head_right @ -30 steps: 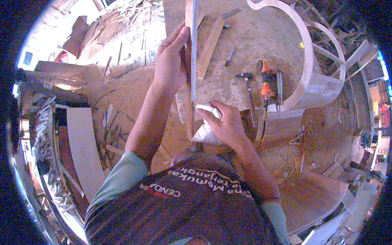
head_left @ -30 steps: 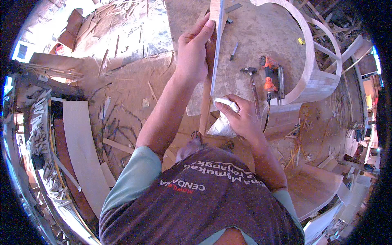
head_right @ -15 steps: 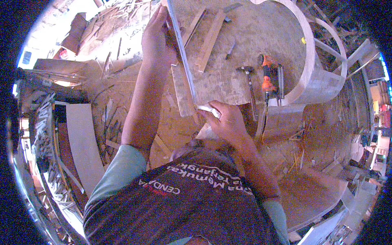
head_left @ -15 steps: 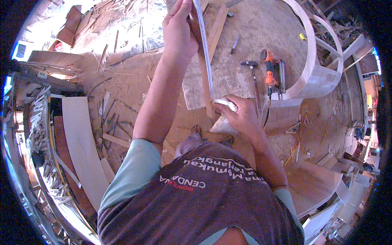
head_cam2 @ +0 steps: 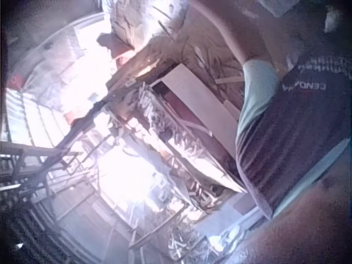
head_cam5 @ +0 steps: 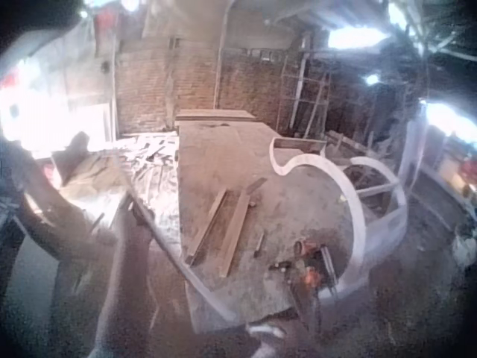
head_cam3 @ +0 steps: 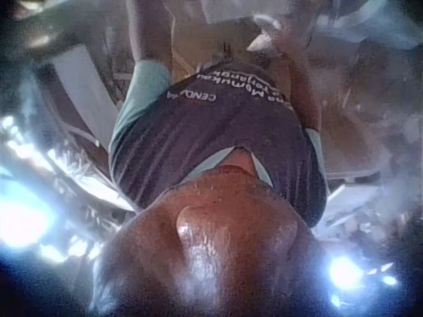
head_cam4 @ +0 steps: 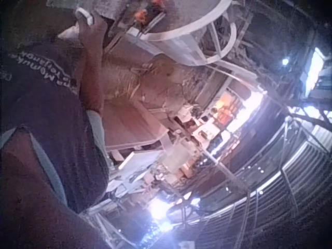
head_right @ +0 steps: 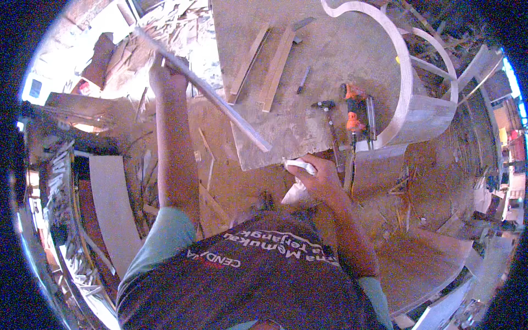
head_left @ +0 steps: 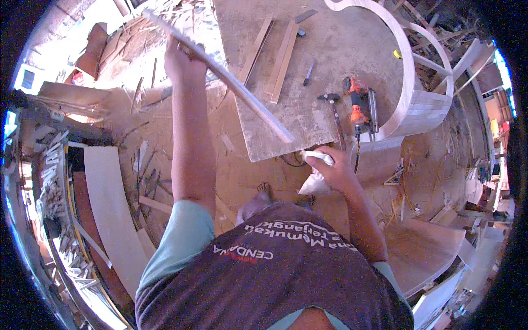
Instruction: The person builds a furniture structure by using a nail gun to attach wooden slats to a curved frame, then wipes down wood pieces with a cloth.
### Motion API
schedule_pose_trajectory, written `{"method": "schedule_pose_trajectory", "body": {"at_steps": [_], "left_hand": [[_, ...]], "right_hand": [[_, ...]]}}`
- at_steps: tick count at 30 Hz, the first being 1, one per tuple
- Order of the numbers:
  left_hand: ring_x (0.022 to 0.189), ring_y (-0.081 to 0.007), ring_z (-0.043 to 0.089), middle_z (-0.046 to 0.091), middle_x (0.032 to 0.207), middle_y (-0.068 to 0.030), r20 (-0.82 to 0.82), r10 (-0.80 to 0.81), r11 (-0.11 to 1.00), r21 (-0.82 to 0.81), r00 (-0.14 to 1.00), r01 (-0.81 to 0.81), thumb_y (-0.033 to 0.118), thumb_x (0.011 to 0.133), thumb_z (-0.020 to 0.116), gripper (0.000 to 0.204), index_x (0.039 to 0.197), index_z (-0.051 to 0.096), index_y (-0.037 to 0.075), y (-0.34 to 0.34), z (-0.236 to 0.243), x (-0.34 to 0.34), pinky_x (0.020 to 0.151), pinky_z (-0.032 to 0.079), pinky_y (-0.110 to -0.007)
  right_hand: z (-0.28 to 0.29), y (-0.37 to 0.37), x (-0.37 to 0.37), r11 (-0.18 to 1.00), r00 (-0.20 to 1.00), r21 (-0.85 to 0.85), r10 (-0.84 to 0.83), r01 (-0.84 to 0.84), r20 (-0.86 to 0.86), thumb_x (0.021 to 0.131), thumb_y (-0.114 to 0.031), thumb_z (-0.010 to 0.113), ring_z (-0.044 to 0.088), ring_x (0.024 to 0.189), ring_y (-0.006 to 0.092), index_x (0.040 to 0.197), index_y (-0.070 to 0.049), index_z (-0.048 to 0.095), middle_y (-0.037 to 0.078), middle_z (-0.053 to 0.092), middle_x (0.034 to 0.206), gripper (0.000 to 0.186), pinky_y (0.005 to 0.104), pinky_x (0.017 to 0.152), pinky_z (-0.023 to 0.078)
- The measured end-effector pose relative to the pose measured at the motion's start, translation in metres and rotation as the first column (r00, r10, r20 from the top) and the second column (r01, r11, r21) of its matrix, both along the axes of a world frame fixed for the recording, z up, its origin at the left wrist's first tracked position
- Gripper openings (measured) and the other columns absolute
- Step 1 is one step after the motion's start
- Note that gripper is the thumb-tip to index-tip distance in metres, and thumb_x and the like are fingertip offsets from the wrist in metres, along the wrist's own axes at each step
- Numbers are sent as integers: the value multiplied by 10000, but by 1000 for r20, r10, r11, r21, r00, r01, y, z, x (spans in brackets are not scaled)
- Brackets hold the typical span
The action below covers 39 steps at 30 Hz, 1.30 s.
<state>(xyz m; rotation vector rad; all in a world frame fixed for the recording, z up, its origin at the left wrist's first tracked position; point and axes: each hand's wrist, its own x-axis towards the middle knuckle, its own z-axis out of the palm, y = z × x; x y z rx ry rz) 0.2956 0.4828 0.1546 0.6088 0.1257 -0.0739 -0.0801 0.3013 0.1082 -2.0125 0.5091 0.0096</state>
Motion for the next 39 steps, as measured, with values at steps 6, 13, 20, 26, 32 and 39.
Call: {"method": "schedule_pose_trajectory", "body": {"at_steps": [6, 13, 20, 26, 32, 39], "left_hand": [[900, -214, 628, 633, 1009, -54, -288, 162, 975, -98, 944, -198, 267, 1071, 505, 240, 1158, 588, 59, 45, -75, 41, 737, 537, -418], [987, -286, 599, 576, 1138, -94, -335, 177, 981, -12, 926, -192, 261, 1069, 480, 254, 1226, 526, 68, 43, -78, 22, 770, 536, -493], [1158, -305, 604, 592, 1284, -132, -288, 134, 991, 26, 948, -132, 246, 1071, 455, 334, 1317, 537, 34, 57, -120, 46, 899, 533, -543], [1081, -335, 607, 605, 1184, -168, -140, 29, 992, 122, 990, -12, 241, 1026, 505, 350, 1273, 555, -3, 50, -147, 38, 855, 541, -558], [1086, -302, 610, 624, 1179, -152, 71, 249, 834, 491, 966, -251, 202, 1020, 550, 351, 1294, 593, -14, 134, -156, 87, 879, 537, -508], [1121, -197, 612, 650, 1309, -86, 305, 374, 686, 544, 876, -483, 282, 1006, 659, 504, 1415, 581, -1, 131, -51, -40, 944, 503, -346]], "right_hand": [[11, 9, 19, 946, 925, 283, -242, 157, 295, 904, -291, 784, 629, 763, 93, 1053, -11, 736, 22, 711, 824, 321, 283, 671, 486], [39, 25, 41, 991, 944, 107, -109, 79, 313, 928, -267, 770, 603, 690, 75, 1021, -24, 729, 14, 680, 772, 264, 280, 608, 473], [28, 25, 50, 995, 934, 87, -80, 53, 349, 918, -275, 781, 645, 700, 95, 998, -8, 732, 63, 719, 785, 283, 296, 606, 494], [-29, 11, 51, 986, 913, -164, 68, -1, 402, 906, -233, 787, 643, 706, 98, 1042, -26, 732, 94, 690, 781, 254, 303, 623, 496], [-112, -14, 105, 972, 982, -142, -181, 187, 51, 858, -482, 735, 719, 900, 334, 1133, -61, 720, 182, 729, 951, 502, 442, 782, 545], [-101, -71, 131, 821, 891, -411, -237, 397, 388, 823, -429, 763, 709, 991, 349, 1195, -67, 705, 179, 740, 1049, 522, 457, 860, 559]]}}
